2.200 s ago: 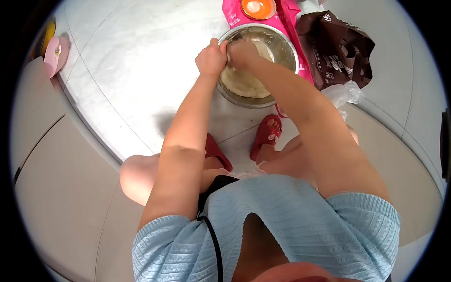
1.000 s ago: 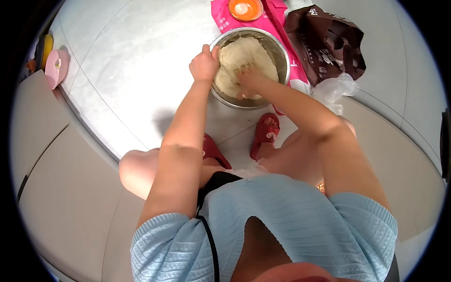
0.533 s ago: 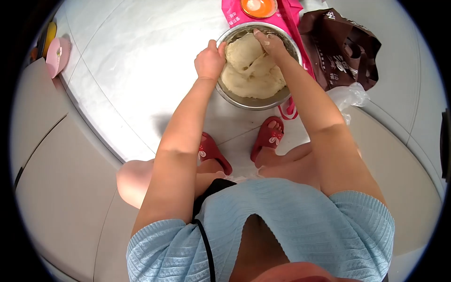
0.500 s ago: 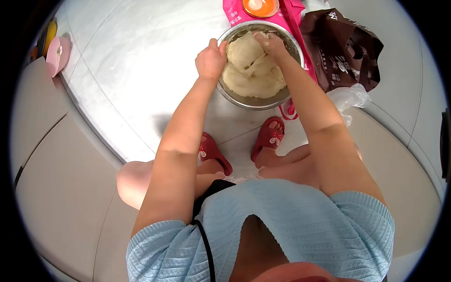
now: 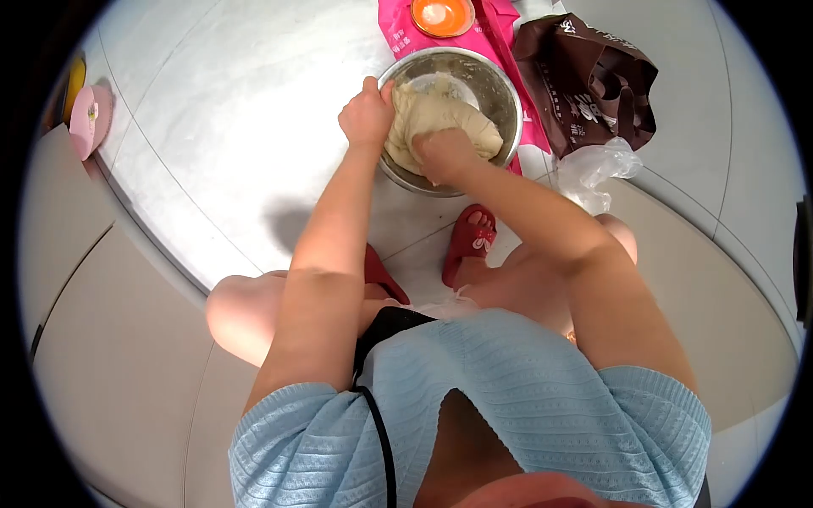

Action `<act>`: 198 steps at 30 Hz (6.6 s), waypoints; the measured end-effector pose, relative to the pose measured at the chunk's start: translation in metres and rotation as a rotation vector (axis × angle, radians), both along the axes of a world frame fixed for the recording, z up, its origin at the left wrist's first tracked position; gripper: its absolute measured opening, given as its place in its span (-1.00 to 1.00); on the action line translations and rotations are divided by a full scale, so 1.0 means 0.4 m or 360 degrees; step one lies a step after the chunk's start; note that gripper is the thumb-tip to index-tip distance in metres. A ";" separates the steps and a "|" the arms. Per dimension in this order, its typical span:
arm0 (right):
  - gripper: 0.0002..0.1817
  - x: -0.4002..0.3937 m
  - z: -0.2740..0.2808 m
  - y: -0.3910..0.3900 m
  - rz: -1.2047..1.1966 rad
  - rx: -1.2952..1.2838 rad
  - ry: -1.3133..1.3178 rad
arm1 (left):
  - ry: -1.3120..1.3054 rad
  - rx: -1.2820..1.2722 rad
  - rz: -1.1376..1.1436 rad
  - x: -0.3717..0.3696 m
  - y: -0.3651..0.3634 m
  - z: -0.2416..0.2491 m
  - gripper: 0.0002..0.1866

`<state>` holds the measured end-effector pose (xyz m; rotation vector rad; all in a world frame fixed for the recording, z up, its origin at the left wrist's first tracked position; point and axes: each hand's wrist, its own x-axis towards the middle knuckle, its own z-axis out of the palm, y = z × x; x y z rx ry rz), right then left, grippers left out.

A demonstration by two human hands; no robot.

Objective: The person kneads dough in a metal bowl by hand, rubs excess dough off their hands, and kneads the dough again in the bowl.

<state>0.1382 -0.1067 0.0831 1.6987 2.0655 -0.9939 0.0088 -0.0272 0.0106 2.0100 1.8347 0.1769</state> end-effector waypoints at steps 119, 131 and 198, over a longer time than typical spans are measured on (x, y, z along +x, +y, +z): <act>-0.84 -0.110 -0.092 0.069 0.0199 -0.0121 -0.0152 | -0.0374 -0.0182 0.0228 -0.033 -0.013 -0.004 -0.52; -0.76 -0.044 -0.169 0.135 0.0231 -0.0238 0.0078 | -0.0506 -0.0068 0.0258 -0.034 -0.007 -0.017 -0.52; -0.47 -0.035 -0.121 0.035 0.0518 0.0005 -0.0032 | -0.0156 -0.0044 0.0013 -0.006 0.022 -0.008 -0.52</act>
